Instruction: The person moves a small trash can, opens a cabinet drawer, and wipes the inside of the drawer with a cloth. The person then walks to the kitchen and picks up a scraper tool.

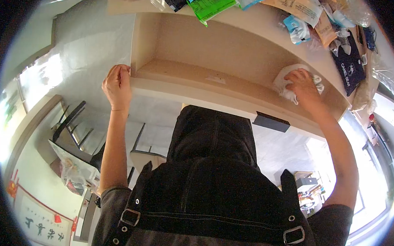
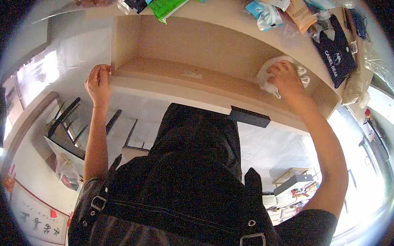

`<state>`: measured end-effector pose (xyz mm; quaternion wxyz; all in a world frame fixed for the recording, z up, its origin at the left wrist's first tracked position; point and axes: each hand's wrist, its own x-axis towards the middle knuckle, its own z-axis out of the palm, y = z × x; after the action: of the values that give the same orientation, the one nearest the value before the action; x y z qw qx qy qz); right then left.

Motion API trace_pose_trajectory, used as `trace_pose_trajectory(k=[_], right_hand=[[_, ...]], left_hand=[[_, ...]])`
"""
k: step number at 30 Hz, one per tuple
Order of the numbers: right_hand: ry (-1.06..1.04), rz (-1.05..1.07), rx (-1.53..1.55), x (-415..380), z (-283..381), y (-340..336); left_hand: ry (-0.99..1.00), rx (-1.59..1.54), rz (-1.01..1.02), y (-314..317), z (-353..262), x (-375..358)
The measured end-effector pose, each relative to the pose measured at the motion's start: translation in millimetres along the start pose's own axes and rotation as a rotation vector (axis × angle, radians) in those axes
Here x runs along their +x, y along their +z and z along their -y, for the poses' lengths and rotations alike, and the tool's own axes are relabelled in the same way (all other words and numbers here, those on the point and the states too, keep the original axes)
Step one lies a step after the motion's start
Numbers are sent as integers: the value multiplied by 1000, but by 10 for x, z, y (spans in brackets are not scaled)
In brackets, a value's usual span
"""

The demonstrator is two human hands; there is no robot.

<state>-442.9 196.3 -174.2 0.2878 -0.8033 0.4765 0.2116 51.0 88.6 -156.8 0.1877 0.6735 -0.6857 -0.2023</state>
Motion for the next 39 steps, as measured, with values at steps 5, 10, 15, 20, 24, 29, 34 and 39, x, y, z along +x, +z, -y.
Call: trace_pose_trajectory(k=[5, 10, 15, 20, 24, 29, 34, 39], right_hand=[[8, -366, 428, 535, 320, -421], [-137, -230, 723, 1856, 1136, -691], [-138, -179, 731, 2620, 1694, -121], [-58, -64, 574, 1759, 923, 261], [174, -58, 579, 734, 249, 538], [278, -33, 545, 69, -276, 723], [523, -346, 735, -130, -503, 569], [217, -134, 721, 87, -149, 612]], left_hand=[[-1, -17, -7, 19, -11, -3], [-59, -27, 9, 21, 37, -20], [-99, -14, 22, 31, 24, -35], [-67, -29, 27, 19, -62, -21], [-37, 5, 31, 23, 7, -19], [-47, -49, 34, 30, 3, -30], [-82, 3, 49, 22, 8, -36], [-66, -51, 44, 55, 39, -34]])
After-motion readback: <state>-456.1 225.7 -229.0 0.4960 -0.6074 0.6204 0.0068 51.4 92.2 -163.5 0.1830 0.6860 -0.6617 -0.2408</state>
